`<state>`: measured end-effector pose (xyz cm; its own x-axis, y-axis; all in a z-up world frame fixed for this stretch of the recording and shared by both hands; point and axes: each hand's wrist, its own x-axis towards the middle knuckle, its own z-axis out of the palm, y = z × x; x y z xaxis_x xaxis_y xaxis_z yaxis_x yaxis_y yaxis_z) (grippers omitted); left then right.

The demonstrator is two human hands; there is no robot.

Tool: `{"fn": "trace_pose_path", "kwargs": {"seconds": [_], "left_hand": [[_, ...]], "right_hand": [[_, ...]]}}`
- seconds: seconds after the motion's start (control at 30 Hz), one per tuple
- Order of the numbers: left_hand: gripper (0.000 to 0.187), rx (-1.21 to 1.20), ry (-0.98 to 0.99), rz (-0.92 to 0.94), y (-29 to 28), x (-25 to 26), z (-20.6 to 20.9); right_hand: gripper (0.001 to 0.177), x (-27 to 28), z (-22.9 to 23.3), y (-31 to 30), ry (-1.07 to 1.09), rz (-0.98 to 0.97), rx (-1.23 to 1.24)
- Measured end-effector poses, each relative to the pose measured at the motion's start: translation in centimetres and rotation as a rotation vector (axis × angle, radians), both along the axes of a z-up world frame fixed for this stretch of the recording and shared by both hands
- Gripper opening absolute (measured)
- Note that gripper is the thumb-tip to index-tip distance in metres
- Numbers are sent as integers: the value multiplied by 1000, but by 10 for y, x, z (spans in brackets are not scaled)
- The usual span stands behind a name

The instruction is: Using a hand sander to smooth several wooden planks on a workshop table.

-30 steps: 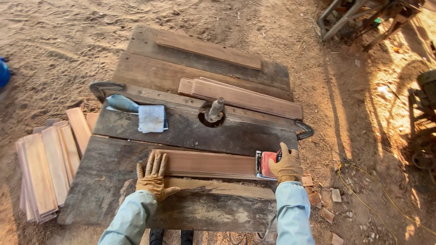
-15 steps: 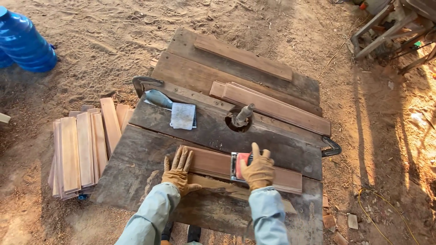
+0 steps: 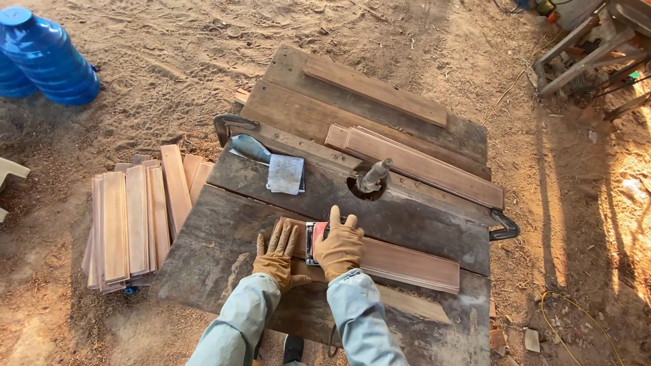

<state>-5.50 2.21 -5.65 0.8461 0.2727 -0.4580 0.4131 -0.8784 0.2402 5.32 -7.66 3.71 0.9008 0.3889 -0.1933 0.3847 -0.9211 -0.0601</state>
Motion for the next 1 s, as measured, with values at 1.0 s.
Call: {"fn": "trace_pose_path", "kwargs": {"seconds": [1.0], "left_hand": [[133,102,115,-40,-4,4,14]], "right_hand": [[80,135,-25,-237,-225,-468,-32]]}}
